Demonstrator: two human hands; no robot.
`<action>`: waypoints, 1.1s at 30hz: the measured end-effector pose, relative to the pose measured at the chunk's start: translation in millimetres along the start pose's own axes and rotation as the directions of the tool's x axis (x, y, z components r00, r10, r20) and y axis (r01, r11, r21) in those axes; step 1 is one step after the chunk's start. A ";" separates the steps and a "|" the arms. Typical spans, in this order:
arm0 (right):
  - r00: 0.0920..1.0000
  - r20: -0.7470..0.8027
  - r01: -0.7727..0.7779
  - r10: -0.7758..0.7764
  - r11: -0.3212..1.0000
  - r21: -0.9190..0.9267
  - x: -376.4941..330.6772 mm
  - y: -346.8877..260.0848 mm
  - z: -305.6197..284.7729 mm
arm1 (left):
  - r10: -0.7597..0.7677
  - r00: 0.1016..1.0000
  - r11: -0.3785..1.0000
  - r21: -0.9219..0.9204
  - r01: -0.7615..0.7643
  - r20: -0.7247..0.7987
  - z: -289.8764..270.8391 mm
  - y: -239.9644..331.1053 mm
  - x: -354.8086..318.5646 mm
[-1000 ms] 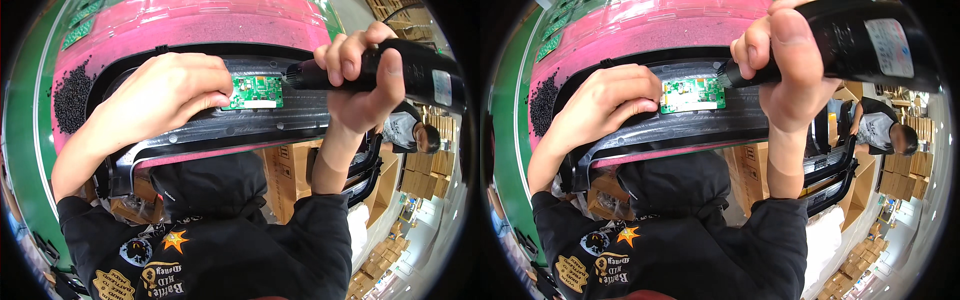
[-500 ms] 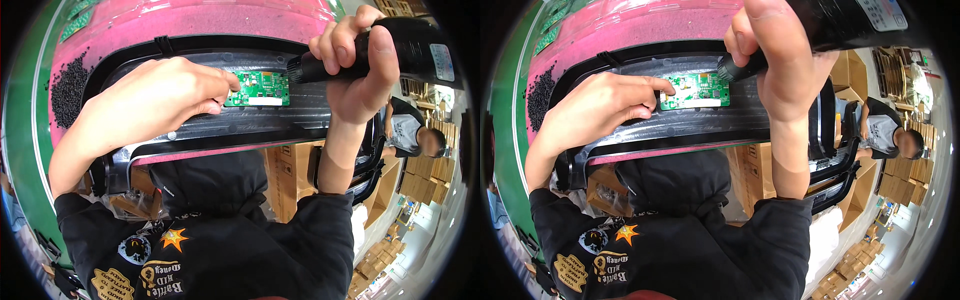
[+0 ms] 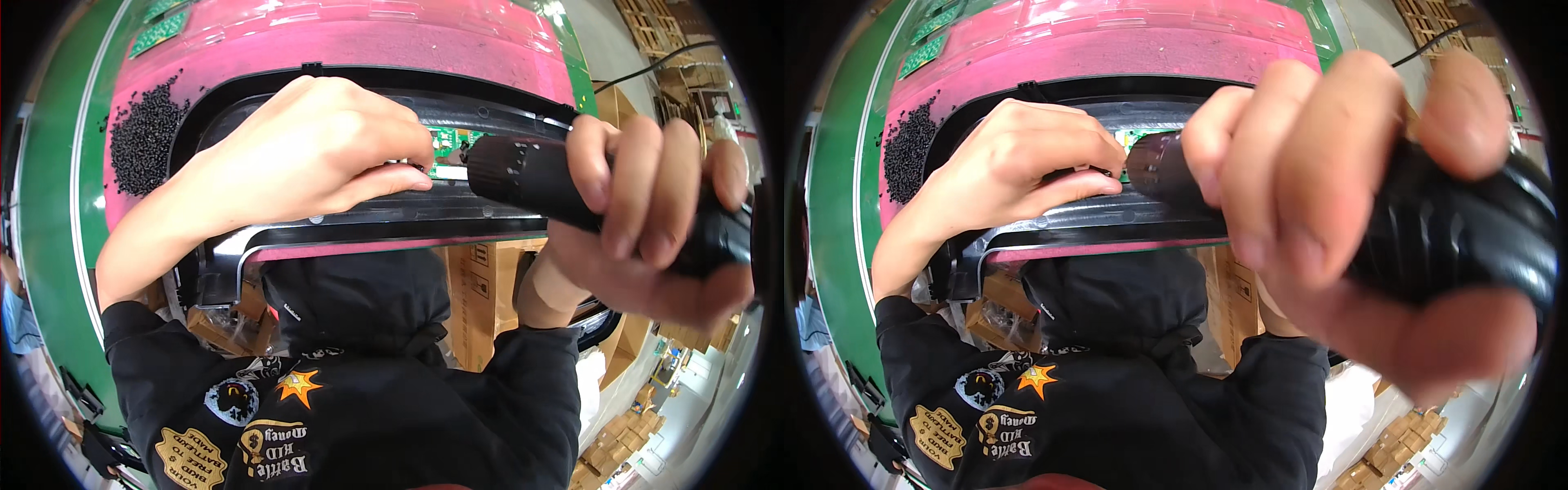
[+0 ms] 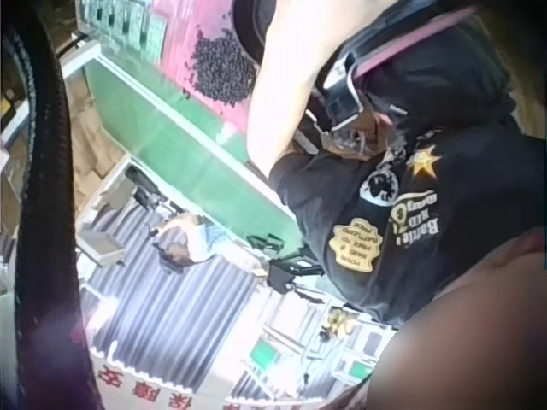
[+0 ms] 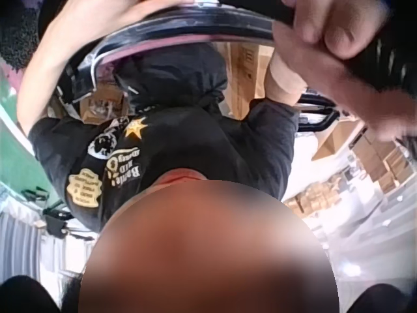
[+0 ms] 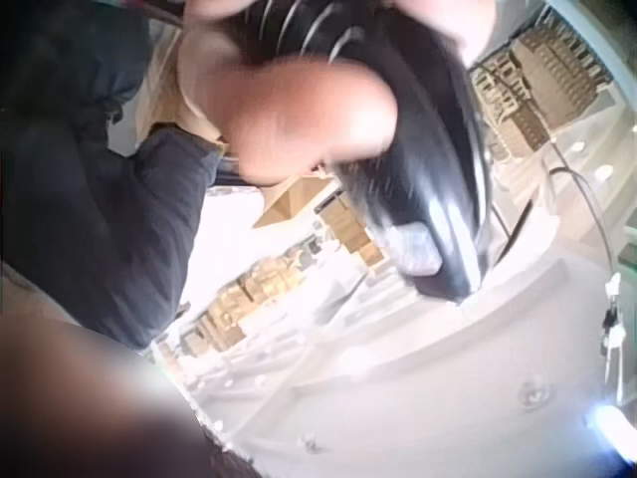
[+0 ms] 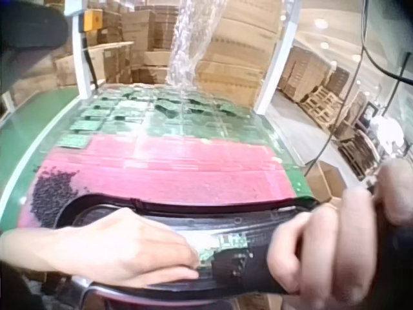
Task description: Secure a circuit board into a plastic housing using an electric screwdriver and screws.
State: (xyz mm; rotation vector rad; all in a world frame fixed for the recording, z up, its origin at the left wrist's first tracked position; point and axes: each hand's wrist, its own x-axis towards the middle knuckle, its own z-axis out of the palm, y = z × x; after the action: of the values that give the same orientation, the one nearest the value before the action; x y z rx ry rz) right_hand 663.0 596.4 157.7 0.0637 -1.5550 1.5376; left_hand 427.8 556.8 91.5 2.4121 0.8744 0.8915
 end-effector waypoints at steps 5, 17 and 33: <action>0.997 0.046 0.065 -0.063 0.997 -0.028 5.5 5.2 14.9 | 0.053 0.993 0.999 0.012 -0.052 -0.107 2.7 -5.2 -1.3; 0.994 0.100 -0.031 0.040 0.996 -0.085 17.5 13.2 18.6 | -0.037 0.998 0.998 0.040 0.039 -0.044 4.1 -5.5 -2.6; 0.991 -0.075 -0.126 0.113 0.971 -0.203 20.0 63.7 -3.0 | -0.370 0.928 0.912 0.206 0.354 0.041 2.5 -1.7 -5.9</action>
State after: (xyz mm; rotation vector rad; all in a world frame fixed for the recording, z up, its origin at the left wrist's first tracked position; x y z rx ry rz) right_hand 614.5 623.7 120.6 -0.1981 -1.6855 1.4461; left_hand 425.2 553.6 86.3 2.3096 1.3780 0.5867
